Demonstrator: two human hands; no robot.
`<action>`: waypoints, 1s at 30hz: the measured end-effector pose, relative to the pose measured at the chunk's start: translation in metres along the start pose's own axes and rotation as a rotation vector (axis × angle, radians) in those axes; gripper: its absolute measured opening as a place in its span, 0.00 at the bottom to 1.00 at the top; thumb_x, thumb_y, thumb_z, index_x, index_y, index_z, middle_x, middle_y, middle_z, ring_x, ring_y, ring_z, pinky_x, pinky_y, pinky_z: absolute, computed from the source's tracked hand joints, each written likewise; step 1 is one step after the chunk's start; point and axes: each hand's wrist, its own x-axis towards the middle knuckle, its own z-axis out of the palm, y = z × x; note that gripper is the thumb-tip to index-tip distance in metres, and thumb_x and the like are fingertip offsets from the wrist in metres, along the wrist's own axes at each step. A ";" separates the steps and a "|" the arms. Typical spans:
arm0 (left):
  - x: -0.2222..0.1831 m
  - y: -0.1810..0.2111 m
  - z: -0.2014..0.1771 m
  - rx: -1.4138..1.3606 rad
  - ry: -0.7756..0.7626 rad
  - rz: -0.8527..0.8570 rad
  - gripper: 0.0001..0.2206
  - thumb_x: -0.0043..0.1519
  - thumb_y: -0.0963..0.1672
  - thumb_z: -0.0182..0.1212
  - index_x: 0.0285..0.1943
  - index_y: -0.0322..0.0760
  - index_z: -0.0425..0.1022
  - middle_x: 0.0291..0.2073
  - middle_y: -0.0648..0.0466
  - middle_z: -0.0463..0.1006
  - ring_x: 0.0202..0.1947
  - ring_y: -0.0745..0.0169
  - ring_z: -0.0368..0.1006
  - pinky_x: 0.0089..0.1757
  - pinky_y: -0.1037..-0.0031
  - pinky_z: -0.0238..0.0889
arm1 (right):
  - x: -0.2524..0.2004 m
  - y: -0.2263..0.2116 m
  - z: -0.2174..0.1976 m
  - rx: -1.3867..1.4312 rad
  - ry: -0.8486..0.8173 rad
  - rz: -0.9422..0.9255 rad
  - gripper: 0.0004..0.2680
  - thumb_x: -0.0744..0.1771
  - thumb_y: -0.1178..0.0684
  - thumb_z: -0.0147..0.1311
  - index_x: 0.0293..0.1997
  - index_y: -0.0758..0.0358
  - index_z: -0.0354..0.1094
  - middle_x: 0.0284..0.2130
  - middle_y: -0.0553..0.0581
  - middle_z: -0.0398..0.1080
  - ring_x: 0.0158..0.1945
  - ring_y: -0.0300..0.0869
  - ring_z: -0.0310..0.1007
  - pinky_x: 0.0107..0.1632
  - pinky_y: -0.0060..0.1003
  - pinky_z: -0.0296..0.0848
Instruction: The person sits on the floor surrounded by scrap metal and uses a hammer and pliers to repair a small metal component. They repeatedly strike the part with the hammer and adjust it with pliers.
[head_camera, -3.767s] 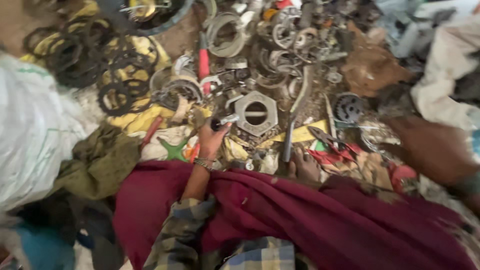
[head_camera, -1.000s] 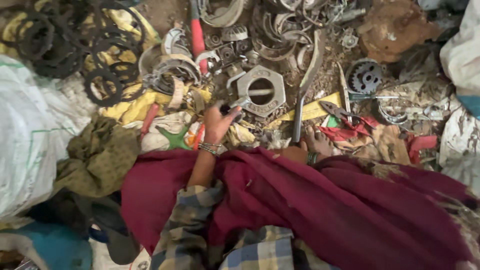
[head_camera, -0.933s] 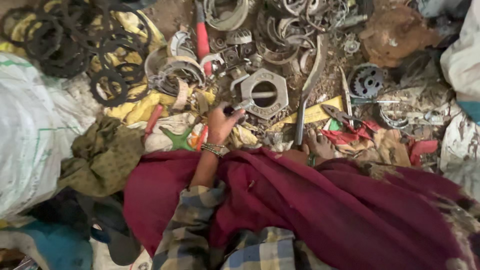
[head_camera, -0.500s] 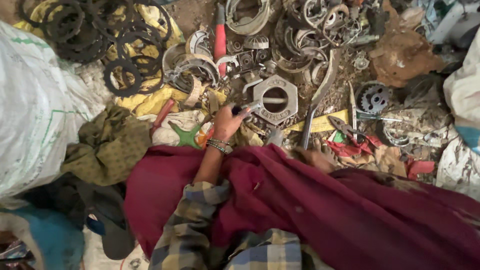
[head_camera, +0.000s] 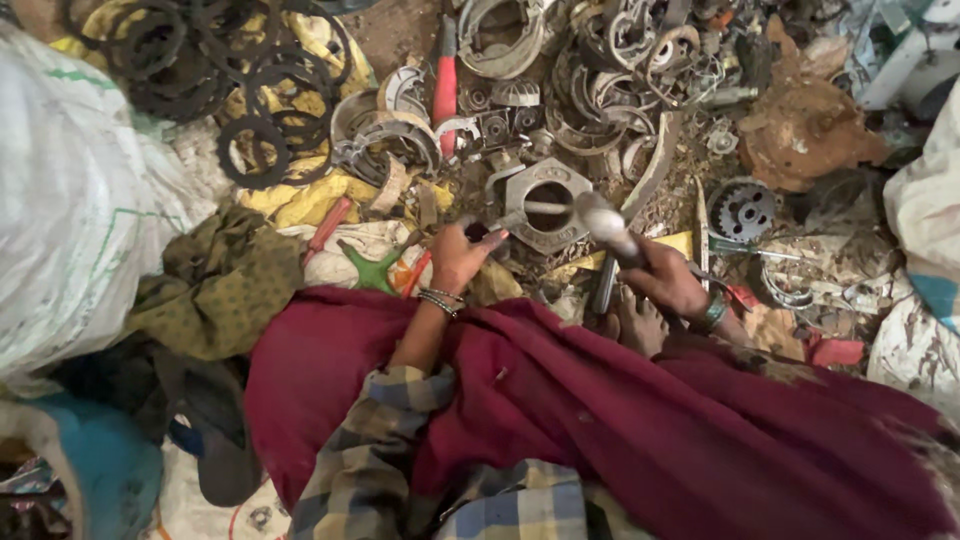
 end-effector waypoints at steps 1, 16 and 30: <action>-0.002 0.001 0.003 0.010 0.031 -0.010 0.24 0.51 0.57 0.74 0.43 0.35 0.83 0.33 0.45 0.84 0.34 0.46 0.81 0.38 0.62 0.71 | 0.007 -0.006 0.007 -0.147 0.020 -0.070 0.22 0.66 0.48 0.59 0.66 0.68 0.61 0.35 0.61 0.77 0.30 0.42 0.77 0.33 0.36 0.78; -0.013 -0.009 0.020 -0.286 0.052 -0.173 0.20 0.50 0.53 0.76 0.44 0.38 0.85 0.32 0.54 0.87 0.31 0.64 0.81 0.38 0.70 0.72 | -0.022 -0.136 -0.017 0.311 0.251 -0.666 0.19 0.72 0.53 0.51 0.69 0.69 0.50 0.36 0.59 0.71 0.34 0.41 0.73 0.36 0.36 0.75; -0.018 0.006 0.018 0.051 0.190 -0.101 0.27 0.47 0.56 0.76 0.48 0.38 0.82 0.36 0.43 0.84 0.37 0.44 0.80 0.41 0.58 0.70 | -0.005 -0.114 0.016 -0.177 0.373 -0.381 0.13 0.69 0.53 0.55 0.56 0.70 0.62 0.34 0.63 0.77 0.30 0.47 0.78 0.31 0.40 0.79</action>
